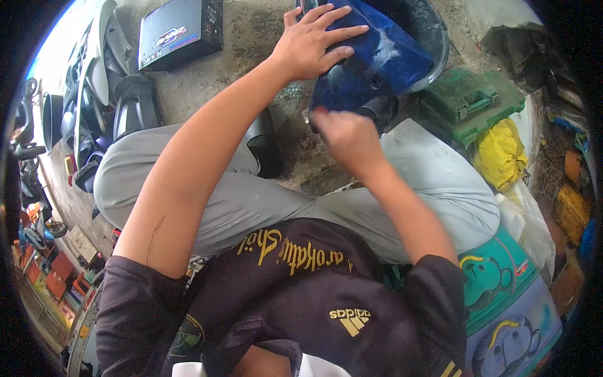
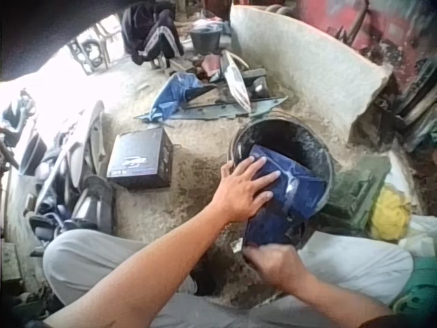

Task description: The person sands a blue motorcycle fairing by hand using a piece of sandpaper, periodically dipping the fairing and the sandpaper into a bucket of water.

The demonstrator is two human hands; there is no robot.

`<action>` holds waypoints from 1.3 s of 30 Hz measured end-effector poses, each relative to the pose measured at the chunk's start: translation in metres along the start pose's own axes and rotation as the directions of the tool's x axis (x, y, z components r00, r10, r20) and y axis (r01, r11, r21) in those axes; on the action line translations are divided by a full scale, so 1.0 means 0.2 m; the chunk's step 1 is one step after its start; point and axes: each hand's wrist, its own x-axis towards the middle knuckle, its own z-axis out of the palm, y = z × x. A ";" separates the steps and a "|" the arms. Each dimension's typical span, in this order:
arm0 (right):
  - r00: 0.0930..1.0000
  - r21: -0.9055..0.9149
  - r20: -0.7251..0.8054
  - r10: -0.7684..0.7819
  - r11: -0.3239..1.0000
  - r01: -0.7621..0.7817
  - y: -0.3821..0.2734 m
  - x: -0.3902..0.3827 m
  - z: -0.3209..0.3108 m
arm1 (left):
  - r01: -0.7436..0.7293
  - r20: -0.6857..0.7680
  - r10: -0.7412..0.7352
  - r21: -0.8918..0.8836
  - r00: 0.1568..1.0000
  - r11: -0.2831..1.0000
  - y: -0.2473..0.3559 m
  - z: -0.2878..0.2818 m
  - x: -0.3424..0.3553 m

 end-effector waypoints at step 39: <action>0.970 -0.217 -0.244 0.019 0.973 -0.073 -0.04 -0.08 0.09 | 0.005 -0.064 -0.008 -0.041 0.998 0.999 0.00 0.04 -0.02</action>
